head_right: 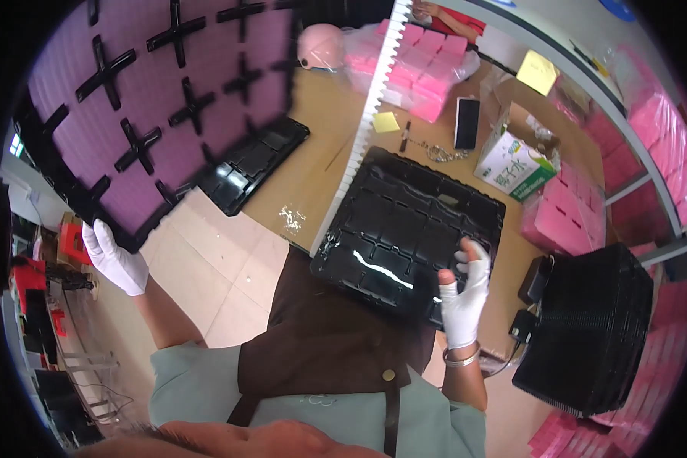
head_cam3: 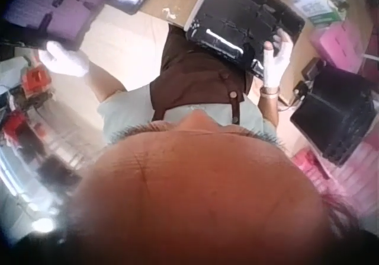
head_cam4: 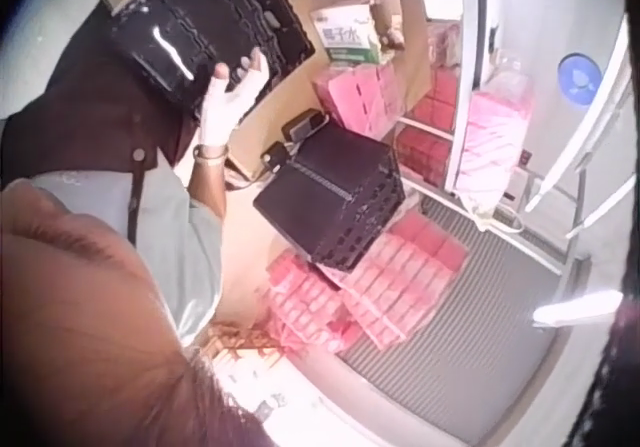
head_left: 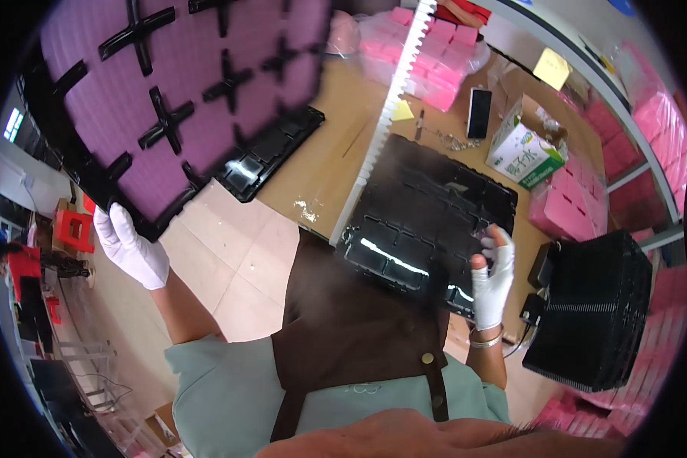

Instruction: The person assembles black plastic trays by hand, inserting pink foam padding and divider strips into each tray.

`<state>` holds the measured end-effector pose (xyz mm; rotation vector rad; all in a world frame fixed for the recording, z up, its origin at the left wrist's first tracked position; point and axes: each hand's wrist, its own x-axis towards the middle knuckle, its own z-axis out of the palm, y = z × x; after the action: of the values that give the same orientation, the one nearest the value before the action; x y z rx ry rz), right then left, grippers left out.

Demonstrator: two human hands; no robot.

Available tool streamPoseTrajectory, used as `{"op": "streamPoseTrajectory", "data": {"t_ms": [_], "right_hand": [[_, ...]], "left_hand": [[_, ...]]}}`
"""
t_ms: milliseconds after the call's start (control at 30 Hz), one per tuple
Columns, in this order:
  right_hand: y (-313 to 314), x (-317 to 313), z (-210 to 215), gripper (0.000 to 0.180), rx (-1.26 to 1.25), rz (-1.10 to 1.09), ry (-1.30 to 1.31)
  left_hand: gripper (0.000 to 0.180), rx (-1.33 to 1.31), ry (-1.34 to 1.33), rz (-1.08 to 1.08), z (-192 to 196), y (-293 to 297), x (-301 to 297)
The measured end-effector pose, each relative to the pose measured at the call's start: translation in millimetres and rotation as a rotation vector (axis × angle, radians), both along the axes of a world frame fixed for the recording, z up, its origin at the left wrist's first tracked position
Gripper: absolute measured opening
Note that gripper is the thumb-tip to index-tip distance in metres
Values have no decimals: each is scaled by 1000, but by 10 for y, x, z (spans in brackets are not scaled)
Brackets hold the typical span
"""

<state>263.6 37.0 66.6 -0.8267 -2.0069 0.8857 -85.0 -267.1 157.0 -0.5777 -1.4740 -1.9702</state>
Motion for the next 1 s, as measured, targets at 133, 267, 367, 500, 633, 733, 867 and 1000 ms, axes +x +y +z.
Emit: {"op": "streamPoseTrajectory", "data": {"t_ms": [133,267,367,500,633,733,867,1000], "right_hand": [[-160,-291,-150,34,29,135,-73],[-225,-350,-198,28,50,253,-96],[-218,-307,-292,28,59,279,-119],[-227,-247,-434,27,-23,284,-151],[-237,-275,-480,25,-24,285,-174],[-220,-331,-442,25,-4,284,-215],[-163,-389,-482,25,-11,301,-240],[-121,-437,-511,25,-17,297,-249]], "left_hand": [[20,-706,389,375,-60,291,-287],[25,-1223,628,520,-576,801,-749],[23,-1424,608,546,-1167,842,-1145],[30,-1691,626,475,-1580,902,-1171],[23,-1706,547,381,-2183,916,-1194],[30,-1710,408,215,-2365,969,-1071],[36,-1722,395,241,-2379,926,-1063],[41,-1714,356,221,-2405,904,-1079]]}}
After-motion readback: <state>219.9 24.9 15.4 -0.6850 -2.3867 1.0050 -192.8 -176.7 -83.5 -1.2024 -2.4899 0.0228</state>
